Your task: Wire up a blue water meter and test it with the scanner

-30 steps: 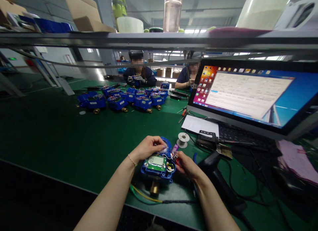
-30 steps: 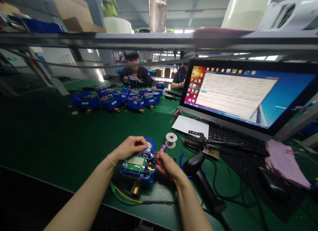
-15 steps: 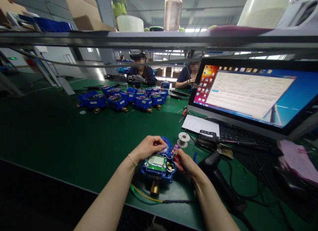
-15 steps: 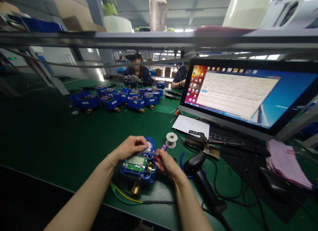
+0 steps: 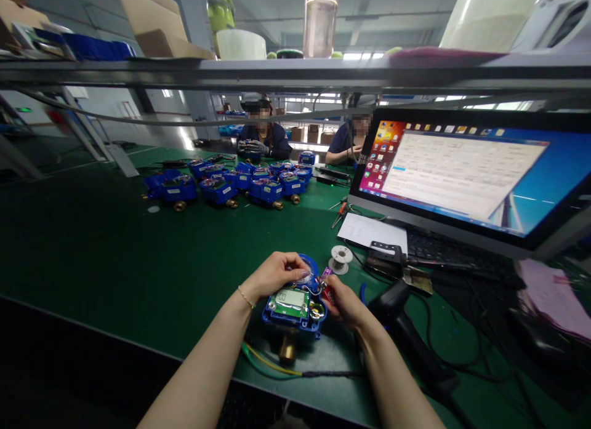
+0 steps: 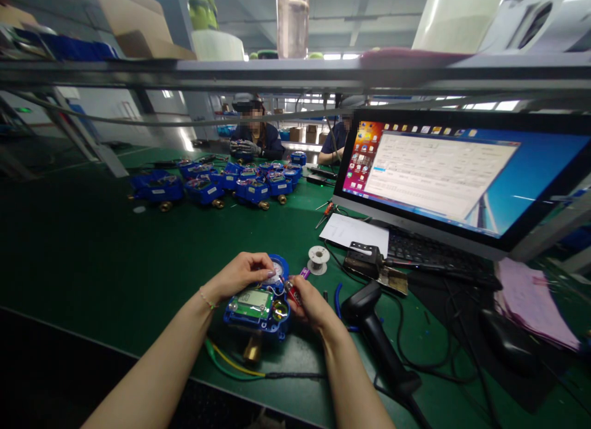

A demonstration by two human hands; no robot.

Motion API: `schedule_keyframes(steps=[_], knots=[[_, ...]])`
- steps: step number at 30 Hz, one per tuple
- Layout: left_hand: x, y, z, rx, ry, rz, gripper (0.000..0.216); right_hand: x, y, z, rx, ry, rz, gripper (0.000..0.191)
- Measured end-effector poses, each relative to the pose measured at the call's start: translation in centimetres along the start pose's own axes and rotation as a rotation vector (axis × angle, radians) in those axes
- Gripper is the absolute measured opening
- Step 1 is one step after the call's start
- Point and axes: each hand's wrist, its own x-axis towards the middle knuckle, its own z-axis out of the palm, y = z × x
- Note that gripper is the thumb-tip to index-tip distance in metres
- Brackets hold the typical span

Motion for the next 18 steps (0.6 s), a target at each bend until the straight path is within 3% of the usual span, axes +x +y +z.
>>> schedule_keyframes(steps=[18], knots=[[0.05, -0.27, -0.01, -0.002, -0.013, 0.012, 0.022, 0.36, -0.03, 0.14, 0.058, -0.02, -0.002, 0.055]])
